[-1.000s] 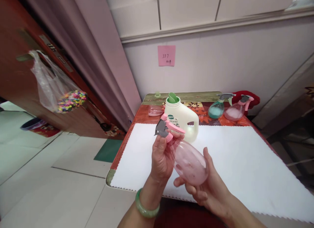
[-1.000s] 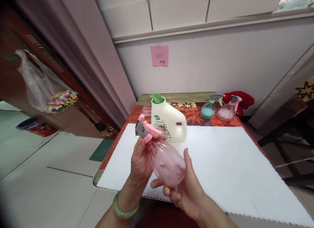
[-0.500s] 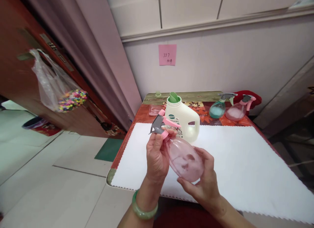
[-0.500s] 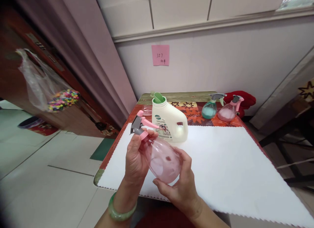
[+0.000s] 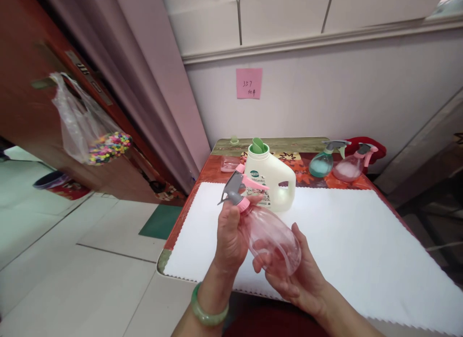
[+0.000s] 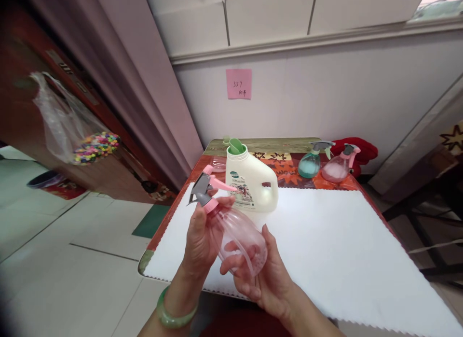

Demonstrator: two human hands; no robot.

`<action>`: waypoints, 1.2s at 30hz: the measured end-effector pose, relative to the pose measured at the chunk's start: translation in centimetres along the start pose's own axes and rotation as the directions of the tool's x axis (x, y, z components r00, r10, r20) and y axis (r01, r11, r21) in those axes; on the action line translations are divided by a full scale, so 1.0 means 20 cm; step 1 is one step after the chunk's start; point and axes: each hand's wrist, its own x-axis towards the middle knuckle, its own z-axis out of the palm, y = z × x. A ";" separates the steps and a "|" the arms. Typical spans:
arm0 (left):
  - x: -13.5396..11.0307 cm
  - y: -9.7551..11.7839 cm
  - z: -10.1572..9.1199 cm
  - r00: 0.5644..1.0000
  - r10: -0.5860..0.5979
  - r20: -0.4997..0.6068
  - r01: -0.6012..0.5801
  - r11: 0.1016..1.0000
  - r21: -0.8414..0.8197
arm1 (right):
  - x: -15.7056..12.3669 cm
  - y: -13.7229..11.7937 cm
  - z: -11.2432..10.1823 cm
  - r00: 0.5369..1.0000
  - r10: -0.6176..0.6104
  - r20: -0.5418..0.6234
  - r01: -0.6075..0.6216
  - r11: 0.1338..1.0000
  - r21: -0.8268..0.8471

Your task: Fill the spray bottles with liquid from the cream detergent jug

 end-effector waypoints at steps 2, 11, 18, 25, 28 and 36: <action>-0.05 0.00 -0.04 0.989 -0.127 0.070 0.125 0.992 0.033 | 0.02 0.00 0.01 0.999 0.039 0.005 -0.039 0.999 -0.016; -0.04 0.09 -0.33 0.999 0.002 -0.037 0.008 0.961 0.277 | 0.10 0.03 -0.16 0.918 -0.244 -0.313 -0.077 0.665 -0.743; 0.27 0.30 -0.65 0.920 0.391 -0.007 -0.075 0.194 0.978 | -0.08 -0.20 -0.54 0.611 -0.789 -0.068 -0.239 -0.102 -0.966; 0.70 0.09 -0.69 0.899 0.052 0.436 -0.336 -0.557 0.759 | -0.10 -0.25 -0.71 0.490 -0.871 -0.035 -0.438 -0.211 -0.874; 0.86 0.01 -0.70 0.893 0.029 0.449 -0.357 -0.563 0.745 | -0.08 -0.23 -0.73 0.479 -0.877 -0.043 -0.473 -0.216 -0.854; 1.08 -0.13 -0.77 0.906 -0.049 0.421 -0.373 -0.563 0.738 | -0.02 -0.21 -0.66 0.403 -0.915 -0.020 -0.438 -0.174 -0.882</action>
